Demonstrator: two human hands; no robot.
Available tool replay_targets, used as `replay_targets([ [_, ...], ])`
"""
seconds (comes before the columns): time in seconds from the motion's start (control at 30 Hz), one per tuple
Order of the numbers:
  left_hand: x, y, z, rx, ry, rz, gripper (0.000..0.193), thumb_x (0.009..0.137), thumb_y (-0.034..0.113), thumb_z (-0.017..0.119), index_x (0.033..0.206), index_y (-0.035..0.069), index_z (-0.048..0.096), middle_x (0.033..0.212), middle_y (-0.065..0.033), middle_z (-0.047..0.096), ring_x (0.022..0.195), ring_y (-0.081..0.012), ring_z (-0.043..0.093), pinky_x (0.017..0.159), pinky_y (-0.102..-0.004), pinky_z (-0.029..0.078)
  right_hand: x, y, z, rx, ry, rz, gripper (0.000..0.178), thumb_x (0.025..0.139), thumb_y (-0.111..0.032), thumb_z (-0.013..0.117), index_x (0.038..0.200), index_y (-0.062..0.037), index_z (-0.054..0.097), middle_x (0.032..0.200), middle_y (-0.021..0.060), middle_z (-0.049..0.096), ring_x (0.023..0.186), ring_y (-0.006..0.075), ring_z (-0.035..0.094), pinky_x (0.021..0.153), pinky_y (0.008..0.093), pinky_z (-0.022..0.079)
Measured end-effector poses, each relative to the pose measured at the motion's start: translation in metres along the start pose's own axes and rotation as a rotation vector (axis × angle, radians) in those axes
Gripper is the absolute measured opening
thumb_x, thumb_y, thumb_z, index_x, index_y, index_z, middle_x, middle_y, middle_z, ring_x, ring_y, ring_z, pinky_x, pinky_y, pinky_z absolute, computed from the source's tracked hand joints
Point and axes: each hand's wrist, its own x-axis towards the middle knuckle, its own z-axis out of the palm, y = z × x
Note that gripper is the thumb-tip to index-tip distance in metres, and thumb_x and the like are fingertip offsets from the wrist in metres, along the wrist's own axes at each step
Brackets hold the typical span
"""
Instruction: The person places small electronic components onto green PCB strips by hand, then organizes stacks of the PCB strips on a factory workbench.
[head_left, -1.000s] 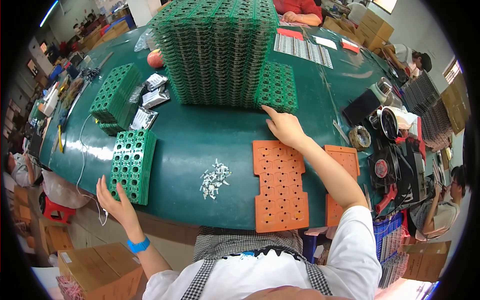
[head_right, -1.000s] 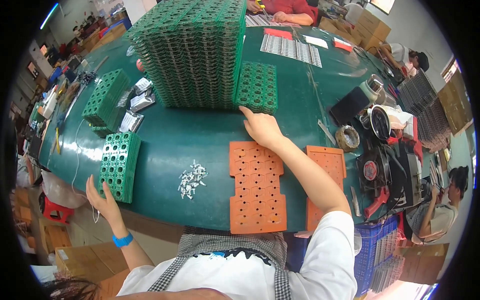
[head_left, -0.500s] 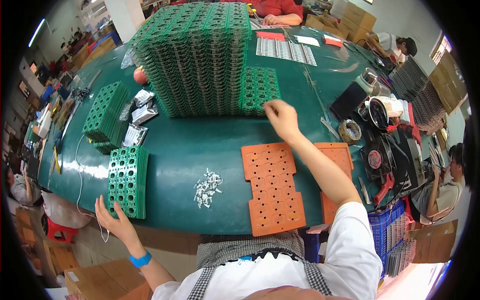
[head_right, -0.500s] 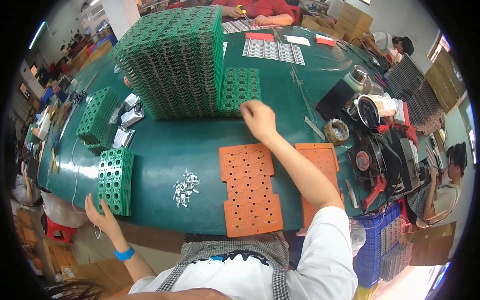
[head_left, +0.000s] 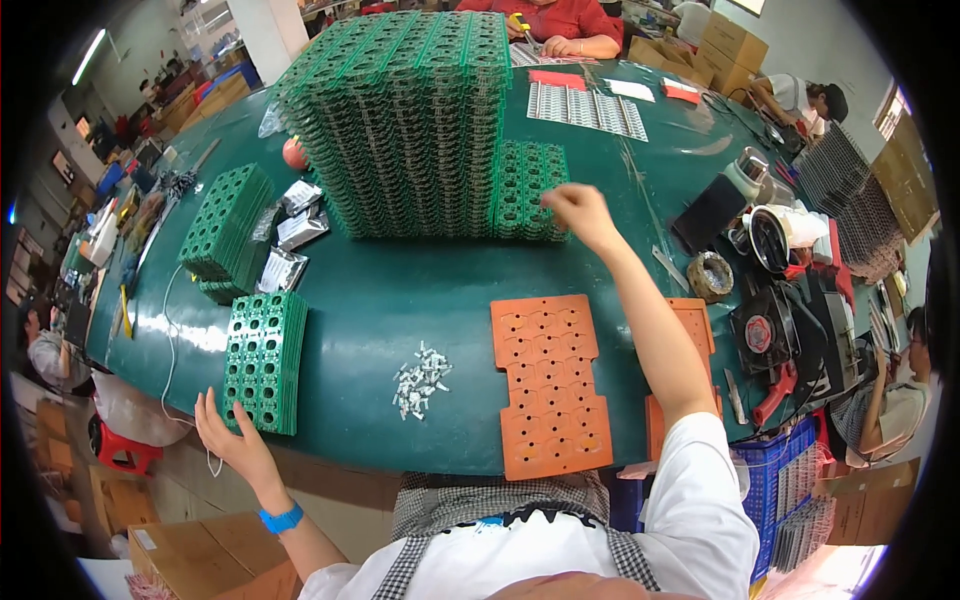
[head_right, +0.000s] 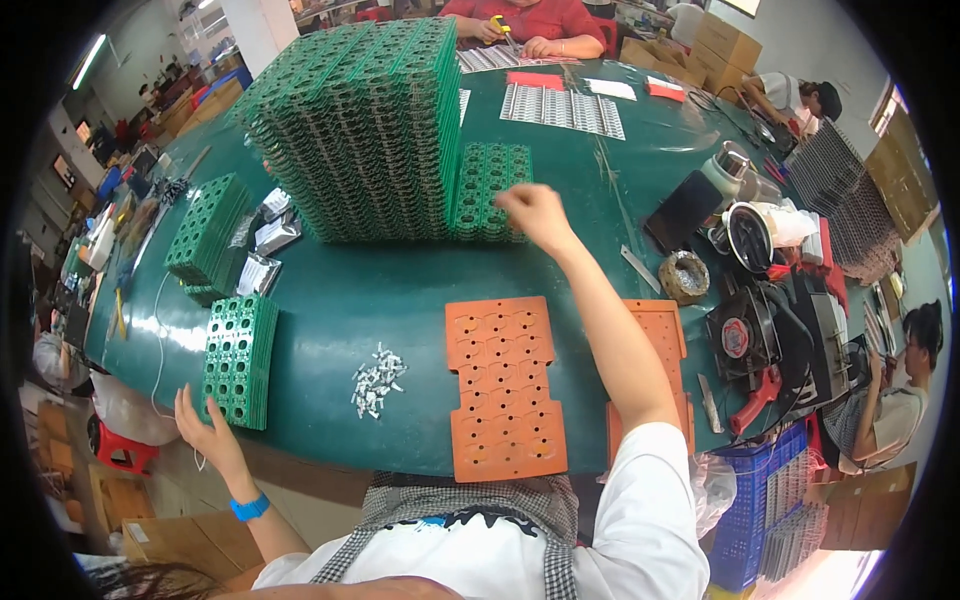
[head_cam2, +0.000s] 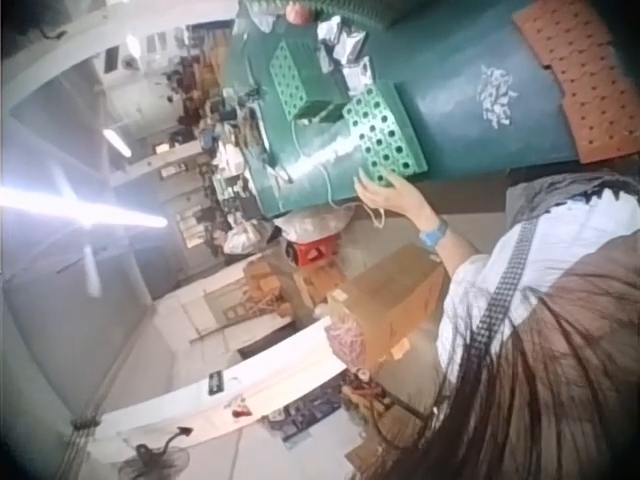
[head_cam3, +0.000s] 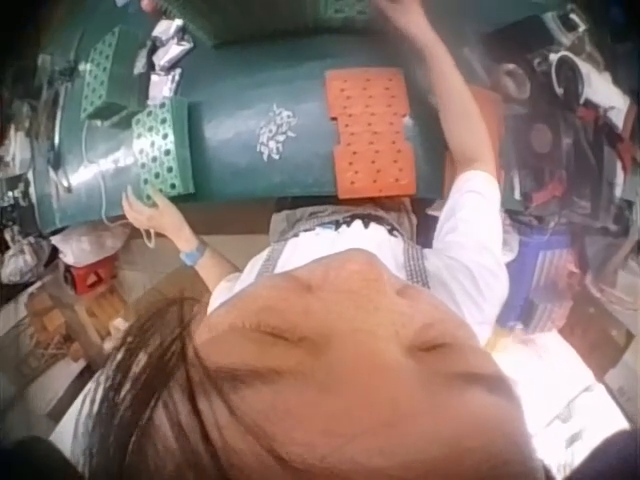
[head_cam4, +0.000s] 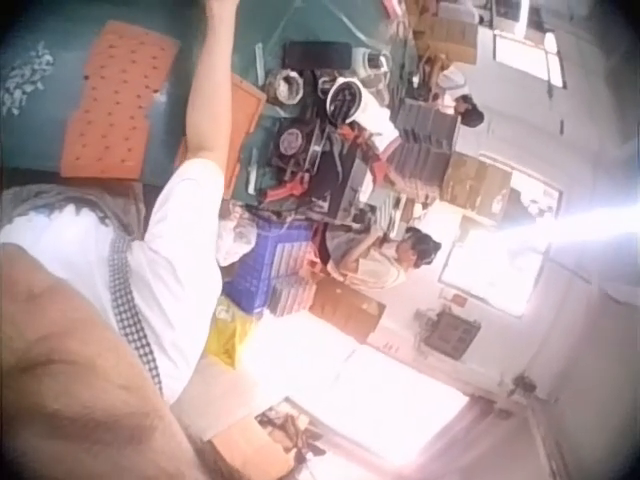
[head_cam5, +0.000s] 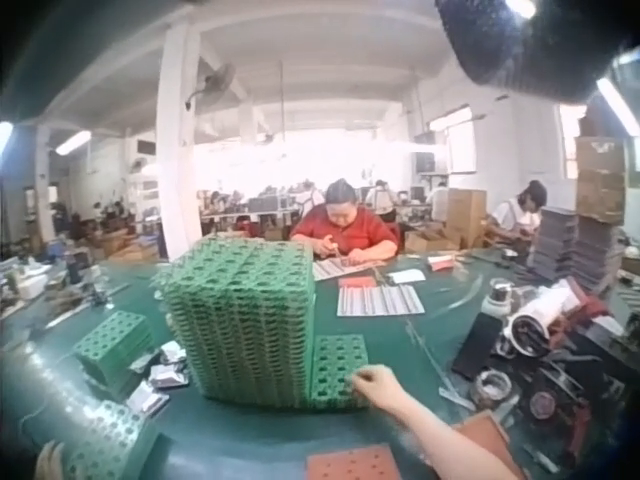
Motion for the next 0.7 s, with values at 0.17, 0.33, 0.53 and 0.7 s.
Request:
replay_targets([
  [0.17,-0.001,-0.004,-0.002,0.018,0.0,-0.001,0.038,0.093,0.017,0.056,0.128,0.004,0.052,0.136,-0.0157,0.047,0.127,-0.0336,0.041,0.106,-0.0457,0.028,-0.01,-0.012,0.026,0.066,-0.543,0.031,0.036,0.09,-0.029,0.061,0.11,0.001,0.065,0.089,0.0096,0.07,0.079,0.0149,0.066,0.068,0.027,0.051],
  [0.33,-0.007,-0.001,0.007,0.002,-0.004,-0.017,0.039,0.092,0.017,0.057,0.13,0.008,0.051,0.137,-0.0125,0.046,0.132,-0.0315,0.036,0.109,-0.0496,0.022,-0.008,0.002,0.019,0.041,-0.527,0.044,0.036,0.092,-0.026,0.059,0.117,-0.0005,0.062,0.098,0.0101,0.069,0.084,0.0156,0.066,0.072,0.0275,0.051],
  [0.53,-0.01,-0.016,-0.008,0.004,-0.021,-0.072,0.038,0.09,0.015,0.058,0.128,0.007,0.053,0.136,-0.0124,0.046,0.132,-0.0316,0.036,0.11,-0.0498,0.022,-0.026,-0.073,0.022,-0.049,-0.641,0.054,0.035,0.092,-0.024,0.06,0.117,0.0002,0.061,0.095,0.009,0.069,0.087,0.0146,0.066,0.074,0.0261,0.051],
  [0.7,-0.013,-0.019,-0.007,-0.027,-0.012,-0.083,0.039,0.089,0.013,0.059,0.127,0.006,0.053,0.135,-0.0131,0.047,0.131,-0.032,0.037,0.11,-0.0474,0.024,-0.022,-0.206,0.035,0.013,-0.62,-0.465,0.029,0.091,-0.019,0.062,0.11,0.0021,0.064,0.097,0.0084,0.068,0.091,0.0142,0.063,0.083,0.0282,0.05],
])
